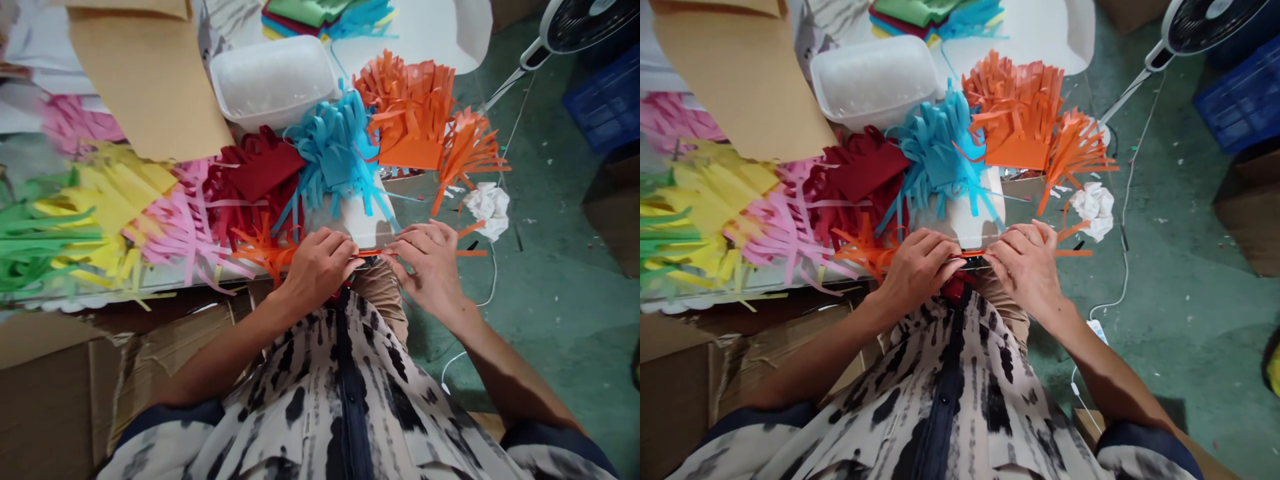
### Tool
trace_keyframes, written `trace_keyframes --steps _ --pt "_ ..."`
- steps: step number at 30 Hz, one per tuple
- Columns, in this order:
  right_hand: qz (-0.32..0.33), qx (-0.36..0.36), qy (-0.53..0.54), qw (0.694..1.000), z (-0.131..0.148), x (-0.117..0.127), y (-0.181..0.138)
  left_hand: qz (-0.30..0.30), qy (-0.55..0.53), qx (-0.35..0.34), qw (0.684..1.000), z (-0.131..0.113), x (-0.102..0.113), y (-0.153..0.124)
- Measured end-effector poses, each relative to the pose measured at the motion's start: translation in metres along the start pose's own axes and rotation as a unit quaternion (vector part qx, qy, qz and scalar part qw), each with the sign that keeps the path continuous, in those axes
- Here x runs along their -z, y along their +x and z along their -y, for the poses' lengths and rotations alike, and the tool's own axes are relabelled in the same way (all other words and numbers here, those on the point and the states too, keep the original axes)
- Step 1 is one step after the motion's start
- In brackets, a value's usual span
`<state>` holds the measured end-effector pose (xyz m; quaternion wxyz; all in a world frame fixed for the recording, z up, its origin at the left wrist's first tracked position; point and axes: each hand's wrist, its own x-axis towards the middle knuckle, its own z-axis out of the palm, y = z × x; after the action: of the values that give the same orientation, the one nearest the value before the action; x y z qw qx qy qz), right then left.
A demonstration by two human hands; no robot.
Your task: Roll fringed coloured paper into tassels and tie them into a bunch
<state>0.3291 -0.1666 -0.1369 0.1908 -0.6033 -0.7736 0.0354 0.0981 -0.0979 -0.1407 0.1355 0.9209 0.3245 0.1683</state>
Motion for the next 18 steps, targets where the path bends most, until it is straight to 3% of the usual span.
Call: trace_keyframes --steps 12,18 --pt "0.067 -0.037 0.012 0.997 0.004 0.008 0.017 0.002 -0.055 0.115 0.992 0.004 0.013 0.001" --pt "0.062 -0.054 -0.015 0.997 0.008 0.007 0.023 0.004 -0.11 0.145 0.983 0.004 0.02 0.006"
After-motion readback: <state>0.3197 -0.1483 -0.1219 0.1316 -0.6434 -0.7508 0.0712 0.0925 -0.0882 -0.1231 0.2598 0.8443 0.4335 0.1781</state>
